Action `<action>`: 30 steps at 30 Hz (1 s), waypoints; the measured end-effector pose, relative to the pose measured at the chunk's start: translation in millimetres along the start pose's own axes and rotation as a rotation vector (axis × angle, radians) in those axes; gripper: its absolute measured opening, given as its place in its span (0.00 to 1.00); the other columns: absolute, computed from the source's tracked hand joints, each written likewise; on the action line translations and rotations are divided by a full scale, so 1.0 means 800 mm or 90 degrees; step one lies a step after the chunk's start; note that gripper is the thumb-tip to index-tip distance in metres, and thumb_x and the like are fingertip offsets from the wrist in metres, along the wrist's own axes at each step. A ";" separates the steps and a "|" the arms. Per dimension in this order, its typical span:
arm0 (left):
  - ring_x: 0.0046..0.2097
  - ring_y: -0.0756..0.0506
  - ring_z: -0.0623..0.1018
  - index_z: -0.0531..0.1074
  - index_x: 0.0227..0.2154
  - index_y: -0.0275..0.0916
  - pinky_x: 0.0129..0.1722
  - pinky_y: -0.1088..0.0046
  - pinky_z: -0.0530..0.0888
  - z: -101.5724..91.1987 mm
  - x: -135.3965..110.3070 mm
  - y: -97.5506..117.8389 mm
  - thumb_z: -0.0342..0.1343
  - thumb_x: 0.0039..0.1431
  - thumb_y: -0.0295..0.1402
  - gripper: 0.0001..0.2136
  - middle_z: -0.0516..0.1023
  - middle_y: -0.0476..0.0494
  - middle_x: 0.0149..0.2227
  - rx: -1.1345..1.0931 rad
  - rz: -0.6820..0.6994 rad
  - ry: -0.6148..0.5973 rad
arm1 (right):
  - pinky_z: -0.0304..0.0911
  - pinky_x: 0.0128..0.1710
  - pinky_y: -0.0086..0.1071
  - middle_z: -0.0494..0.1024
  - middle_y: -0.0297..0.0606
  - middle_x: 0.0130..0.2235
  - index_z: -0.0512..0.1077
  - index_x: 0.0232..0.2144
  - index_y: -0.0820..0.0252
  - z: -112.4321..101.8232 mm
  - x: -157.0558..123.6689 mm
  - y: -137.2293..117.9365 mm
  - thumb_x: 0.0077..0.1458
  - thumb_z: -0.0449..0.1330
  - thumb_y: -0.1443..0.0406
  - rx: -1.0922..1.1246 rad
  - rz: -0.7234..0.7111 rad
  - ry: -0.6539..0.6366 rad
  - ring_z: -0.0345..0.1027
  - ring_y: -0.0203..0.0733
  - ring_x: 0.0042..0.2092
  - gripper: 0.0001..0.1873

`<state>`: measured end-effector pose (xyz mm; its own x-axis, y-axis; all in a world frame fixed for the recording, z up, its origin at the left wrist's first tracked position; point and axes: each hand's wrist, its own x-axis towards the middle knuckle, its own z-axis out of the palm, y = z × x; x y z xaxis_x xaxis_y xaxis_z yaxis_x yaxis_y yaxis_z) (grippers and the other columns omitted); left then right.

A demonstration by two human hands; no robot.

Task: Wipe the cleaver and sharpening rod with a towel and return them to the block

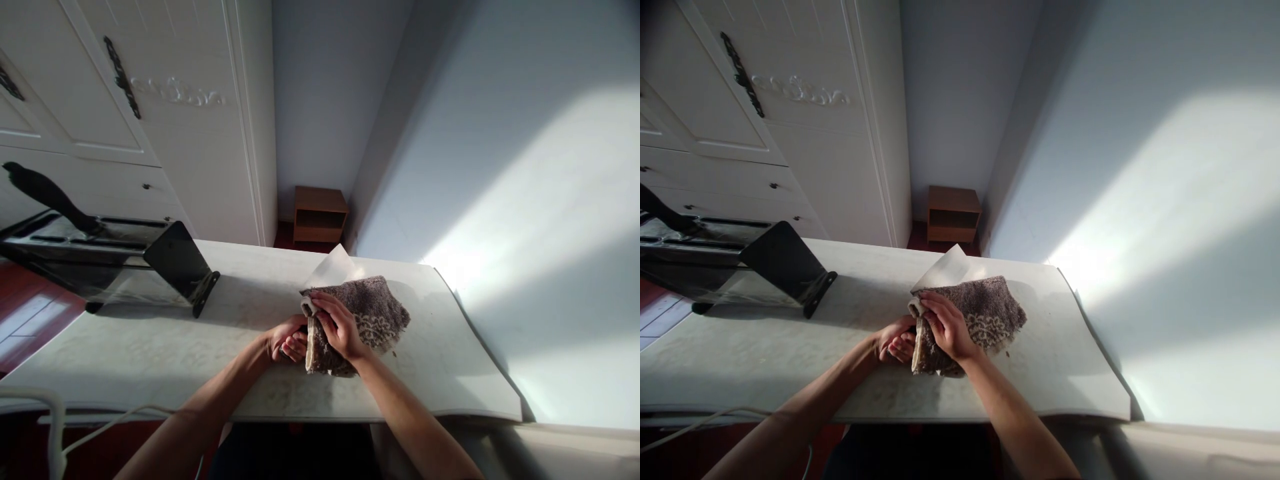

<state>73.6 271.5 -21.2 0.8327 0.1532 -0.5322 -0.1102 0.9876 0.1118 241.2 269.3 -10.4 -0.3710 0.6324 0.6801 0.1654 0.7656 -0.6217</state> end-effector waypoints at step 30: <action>0.10 0.56 0.42 0.51 0.08 0.37 0.09 0.81 0.31 0.005 0.006 0.008 0.53 0.44 0.37 0.19 0.43 0.50 0.08 0.252 -0.086 -0.107 | 0.46 0.64 0.54 0.52 0.40 0.66 0.56 0.64 0.48 -0.020 0.005 0.033 0.61 0.51 0.74 -0.282 -0.004 0.091 0.44 0.49 0.67 0.31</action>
<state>79.1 278.7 -19.6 0.9058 -0.0167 -0.4234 0.1943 0.9044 0.3800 258.7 293.8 -18.3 -0.2481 0.6139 0.7494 0.5492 0.7263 -0.4133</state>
